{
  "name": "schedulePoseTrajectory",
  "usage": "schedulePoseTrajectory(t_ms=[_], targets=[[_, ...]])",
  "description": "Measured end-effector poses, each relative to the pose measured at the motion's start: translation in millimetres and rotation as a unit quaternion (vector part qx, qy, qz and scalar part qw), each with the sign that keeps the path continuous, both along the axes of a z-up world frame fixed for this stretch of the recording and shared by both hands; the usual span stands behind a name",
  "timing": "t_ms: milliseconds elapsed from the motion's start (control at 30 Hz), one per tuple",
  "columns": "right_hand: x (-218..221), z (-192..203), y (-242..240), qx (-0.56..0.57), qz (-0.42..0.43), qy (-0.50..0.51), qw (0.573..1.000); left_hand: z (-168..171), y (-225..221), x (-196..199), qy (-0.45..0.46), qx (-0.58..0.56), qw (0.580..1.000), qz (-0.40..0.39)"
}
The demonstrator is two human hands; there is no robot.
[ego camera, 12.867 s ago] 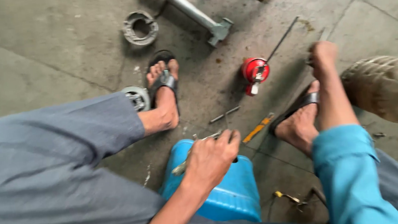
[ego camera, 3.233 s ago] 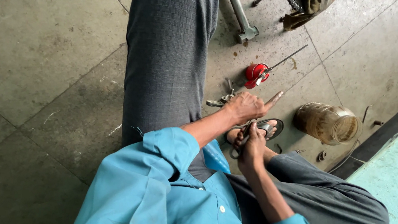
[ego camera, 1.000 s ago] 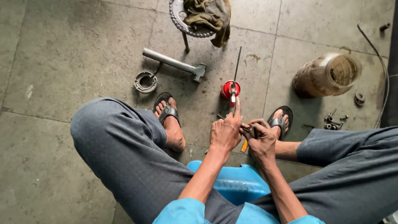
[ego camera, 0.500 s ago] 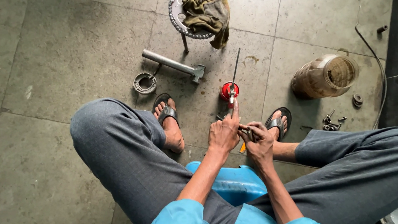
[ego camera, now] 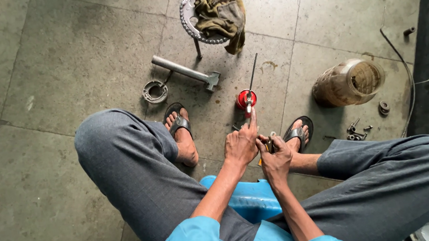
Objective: The recorder is cleaning and lubricating a motorcycle drum brake assembly, using a small tool to apply grease to the pivot points.
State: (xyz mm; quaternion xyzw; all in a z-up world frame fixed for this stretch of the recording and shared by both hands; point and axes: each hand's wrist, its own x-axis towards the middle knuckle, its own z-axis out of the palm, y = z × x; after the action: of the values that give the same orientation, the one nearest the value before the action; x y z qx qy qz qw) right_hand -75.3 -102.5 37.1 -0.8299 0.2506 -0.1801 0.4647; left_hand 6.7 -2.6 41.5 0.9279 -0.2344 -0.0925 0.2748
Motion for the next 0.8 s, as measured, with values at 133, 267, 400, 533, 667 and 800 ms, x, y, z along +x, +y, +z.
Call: schedulePoseTrajectory(t_ms=[133, 267, 400, 533, 667, 800], targets=[[8, 38, -4, 0.026, 0.106, -0.033, 0.993, -3, 1, 0, 0.007, 0.011, 1.0, -0.003], [4, 31, -3, -0.025, 0.112, -0.022, 0.993, -18, -2, -5, 0.0, -0.007, 1.0, 0.002], [3, 15, 8, -0.04, 0.034, 0.004, 0.999, -10, -2, -4, -0.001, -0.027, 1.0, 0.012], [3, 7, 17, -0.005, -0.037, -0.008, 0.999, -3, -1, -6, 0.003, -0.035, 0.999, 0.016], [3, 0, -7, 0.006, -0.025, 0.022, 0.999, -1, 0, 1, 0.012, -0.009, 1.0, 0.007], [-2, -18, -48, 0.269, -0.02, 0.011, 0.963, -11, -6, -1, 0.037, 0.01, 0.999, 0.008]])
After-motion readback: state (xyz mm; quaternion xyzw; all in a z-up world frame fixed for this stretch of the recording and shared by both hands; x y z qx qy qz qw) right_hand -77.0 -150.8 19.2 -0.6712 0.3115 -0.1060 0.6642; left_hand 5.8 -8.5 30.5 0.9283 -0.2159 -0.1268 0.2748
